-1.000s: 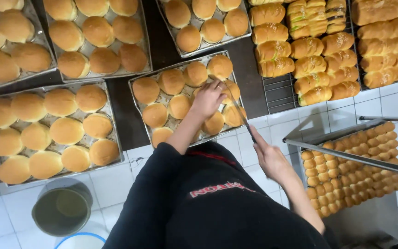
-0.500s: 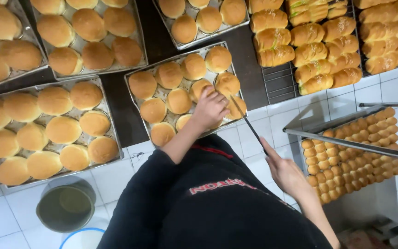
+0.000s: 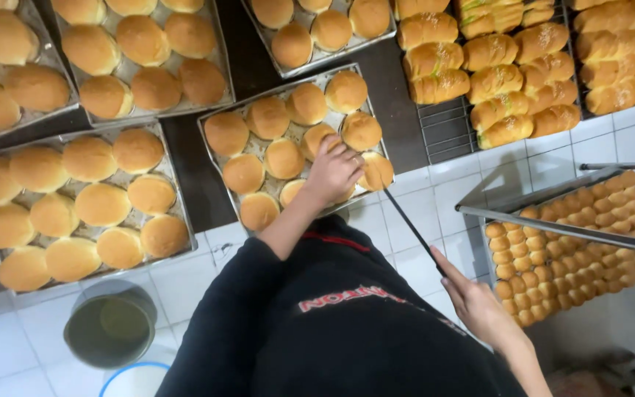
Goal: Slicing rows of baked buns in trays using a long knife
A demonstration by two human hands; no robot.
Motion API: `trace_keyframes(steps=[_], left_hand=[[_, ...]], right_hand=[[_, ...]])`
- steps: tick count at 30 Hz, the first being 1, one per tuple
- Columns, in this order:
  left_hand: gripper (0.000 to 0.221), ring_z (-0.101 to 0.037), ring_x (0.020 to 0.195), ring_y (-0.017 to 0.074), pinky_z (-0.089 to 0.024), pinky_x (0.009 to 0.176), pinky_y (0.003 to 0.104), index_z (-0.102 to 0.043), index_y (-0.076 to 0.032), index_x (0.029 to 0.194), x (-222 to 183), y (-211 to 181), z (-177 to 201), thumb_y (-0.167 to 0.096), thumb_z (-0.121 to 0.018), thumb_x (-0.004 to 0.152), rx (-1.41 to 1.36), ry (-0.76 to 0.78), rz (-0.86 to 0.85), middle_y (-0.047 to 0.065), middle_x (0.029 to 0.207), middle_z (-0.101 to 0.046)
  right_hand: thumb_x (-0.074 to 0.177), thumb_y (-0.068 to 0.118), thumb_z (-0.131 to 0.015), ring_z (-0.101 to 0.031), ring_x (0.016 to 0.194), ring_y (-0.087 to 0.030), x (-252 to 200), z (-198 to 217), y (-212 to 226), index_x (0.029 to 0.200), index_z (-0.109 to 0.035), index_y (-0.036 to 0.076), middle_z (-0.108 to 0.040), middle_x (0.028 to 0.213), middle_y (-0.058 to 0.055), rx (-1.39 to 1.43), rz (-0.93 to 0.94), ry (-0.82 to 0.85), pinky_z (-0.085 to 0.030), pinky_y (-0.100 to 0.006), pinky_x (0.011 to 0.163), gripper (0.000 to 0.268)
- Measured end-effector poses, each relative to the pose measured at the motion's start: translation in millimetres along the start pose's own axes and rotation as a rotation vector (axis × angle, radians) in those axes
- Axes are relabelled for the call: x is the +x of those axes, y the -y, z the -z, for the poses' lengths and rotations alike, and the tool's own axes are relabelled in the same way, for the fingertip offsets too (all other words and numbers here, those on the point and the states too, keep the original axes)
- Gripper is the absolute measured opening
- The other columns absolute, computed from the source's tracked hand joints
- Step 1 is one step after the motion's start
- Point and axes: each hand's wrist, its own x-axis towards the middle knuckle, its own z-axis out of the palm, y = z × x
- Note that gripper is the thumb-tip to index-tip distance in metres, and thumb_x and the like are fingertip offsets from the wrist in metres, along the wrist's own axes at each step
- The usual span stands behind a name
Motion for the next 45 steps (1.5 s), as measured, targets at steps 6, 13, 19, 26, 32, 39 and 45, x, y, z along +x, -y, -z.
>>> trace_keyframes(steps=[6, 13, 19, 26, 32, 39, 45], left_hand=[[0.027, -0.062, 0.098, 0.0177, -0.030, 0.113, 0.049, -0.070, -0.017, 0.098, 6, 10, 0, -0.041, -0.059, 0.098, 0.011, 0.029, -0.028, 0.002, 0.094, -0.070], [0.026, -0.061, 0.098, 0.0161, -0.029, 0.112, 0.049, -0.070, -0.020, 0.099, -6, 15, -14, -0.044, -0.061, 0.095, 0.080, 0.059, -0.020, 0.001, 0.095, -0.071], [0.042, -0.055, 0.117, 0.0280, -0.033, 0.110, 0.055, -0.069, -0.010, 0.117, -13, -21, 82, -0.041, -0.073, 0.089, 0.074, 0.041, 0.026, 0.007, 0.126, -0.063], [0.074, -0.049, 0.137, 0.0280, -0.017, 0.124, 0.060, -0.060, -0.015, 0.137, -56, -28, 93, -0.056, -0.081, 0.079, 0.188, 0.150, 0.167, 0.010, 0.145, -0.055], [0.074, -0.053, 0.134, 0.0260, -0.015, 0.126, 0.060, -0.059, -0.016, 0.139, -62, -26, 88, -0.050, -0.084, 0.077, 0.181, 0.159, 0.195, 0.008, 0.149, -0.052], [0.069, -0.057, 0.131, 0.0233, -0.011, 0.126, 0.061, -0.056, -0.018, 0.141, -65, -24, 81, -0.049, -0.079, 0.083, 0.157, 0.158, 0.202, 0.007, 0.152, -0.049], [0.067, -0.057, 0.130, 0.0232, -0.010, 0.126, 0.060, -0.057, -0.021, 0.141, -65, -21, 81, -0.053, -0.076, 0.086, 0.188, 0.173, 0.191, 0.005, 0.152, -0.049]], right_hand=[[0.101, 0.023, -0.044, -0.061, 0.121, -0.049, 30, -4, 15, 0.157, -0.039, 0.039, -0.066, 0.136, -0.018, 0.021, 0.146, -0.041, -0.049, -0.061, 0.106, 0.058], [0.103, 0.023, -0.044, -0.059, 0.126, -0.045, 43, -7, 11, 0.158, -0.039, 0.036, -0.064, 0.140, -0.013, 0.016, 0.183, -0.037, -0.047, -0.058, 0.110, 0.056], [0.098, 0.020, -0.048, -0.044, 0.147, -0.017, -3, 14, -14, 0.159, -0.035, 0.034, -0.037, 0.165, 0.005, 0.252, 0.169, 0.012, -0.026, -0.035, 0.123, 0.064], [0.106, 0.022, -0.039, -0.055, 0.127, -0.047, 95, -14, 98, 0.162, -0.031, 0.035, -0.052, 0.150, -0.016, 0.140, 0.401, -0.206, -0.041, -0.060, 0.112, 0.058], [0.106, 0.021, -0.039, -0.057, 0.124, -0.048, 151, -32, 121, 0.161, -0.032, 0.033, -0.056, 0.146, -0.019, 0.128, 0.482, -0.264, -0.042, -0.058, 0.112, 0.057], [0.107, 0.019, -0.038, -0.059, 0.122, -0.047, 125, -27, 118, 0.161, -0.031, 0.035, -0.059, 0.143, -0.020, 0.139, 0.495, -0.264, -0.044, -0.058, 0.108, 0.058], [0.107, 0.020, -0.039, -0.059, 0.123, -0.046, 138, -50, 93, 0.163, -0.027, 0.036, -0.059, 0.143, -0.018, 0.116, 0.458, -0.251, -0.044, -0.058, 0.109, 0.059]])
